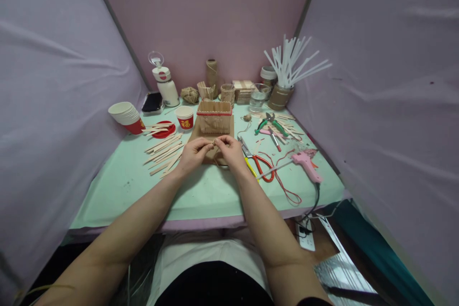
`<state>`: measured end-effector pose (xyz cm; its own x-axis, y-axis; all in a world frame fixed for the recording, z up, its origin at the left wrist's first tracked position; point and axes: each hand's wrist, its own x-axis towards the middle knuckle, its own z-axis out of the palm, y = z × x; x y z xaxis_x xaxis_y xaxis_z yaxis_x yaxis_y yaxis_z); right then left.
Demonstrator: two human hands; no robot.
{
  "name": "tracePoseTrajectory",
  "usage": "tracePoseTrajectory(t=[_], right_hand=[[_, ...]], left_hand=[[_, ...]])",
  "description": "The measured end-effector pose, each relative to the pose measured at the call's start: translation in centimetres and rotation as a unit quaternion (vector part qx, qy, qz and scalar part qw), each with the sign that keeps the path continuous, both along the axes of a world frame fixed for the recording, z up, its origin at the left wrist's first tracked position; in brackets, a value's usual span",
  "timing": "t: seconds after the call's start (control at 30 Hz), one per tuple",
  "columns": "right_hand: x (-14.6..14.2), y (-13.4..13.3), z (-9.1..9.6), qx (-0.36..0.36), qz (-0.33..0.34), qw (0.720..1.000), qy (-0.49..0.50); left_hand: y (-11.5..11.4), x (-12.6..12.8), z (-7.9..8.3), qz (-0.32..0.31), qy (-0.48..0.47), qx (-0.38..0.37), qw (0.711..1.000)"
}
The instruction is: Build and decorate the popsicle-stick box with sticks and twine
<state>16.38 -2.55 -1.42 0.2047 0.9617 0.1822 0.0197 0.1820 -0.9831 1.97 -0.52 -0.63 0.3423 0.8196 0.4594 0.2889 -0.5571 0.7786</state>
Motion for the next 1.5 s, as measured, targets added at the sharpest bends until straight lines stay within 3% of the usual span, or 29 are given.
tracePoseTrajectory(t=[0.23, 0.47, 0.67, 1.0, 1.13, 1.23, 1.37, 1.5], right_hand=[[0.08, -0.01, 0.23, -0.023, 0.019, 1.000, 0.011], [-0.06, -0.15, 0.43, -0.044, 0.004, 0.997, 0.069], [-0.21, -0.33, 0.56, -0.021, -0.018, 1.000, 0.007], [-0.50, -0.26, 0.29, 0.030, -0.033, 0.996, -0.082], [-0.22, -0.14, -0.02, 0.051, -0.068, 0.993, -0.080], [0.04, -0.18, -0.08, 0.103, -0.096, 0.979, -0.145], [0.22, -0.20, 0.00, 0.151, -0.072, 0.956, -0.241], [0.26, -0.10, 0.03, 0.145, -0.054, 0.956, -0.249]], left_hand=[[0.24, 0.15, -0.23, -0.019, -0.031, -0.129, 0.991], [0.46, 0.28, 0.11, -0.037, -0.068, -0.267, 0.961], [0.33, 0.08, 0.71, 0.034, -0.093, -0.207, 0.973], [0.51, 0.09, 0.15, 0.023, -0.131, -0.332, 0.934], [0.61, 0.03, -0.06, 0.043, -0.145, -0.333, 0.931], [0.66, -0.05, -0.18, 0.042, -0.145, -0.327, 0.933], [0.61, -0.15, -0.12, 0.030, -0.143, -0.305, 0.941], [0.56, -0.17, -0.05, 0.021, -0.134, -0.314, 0.940]])
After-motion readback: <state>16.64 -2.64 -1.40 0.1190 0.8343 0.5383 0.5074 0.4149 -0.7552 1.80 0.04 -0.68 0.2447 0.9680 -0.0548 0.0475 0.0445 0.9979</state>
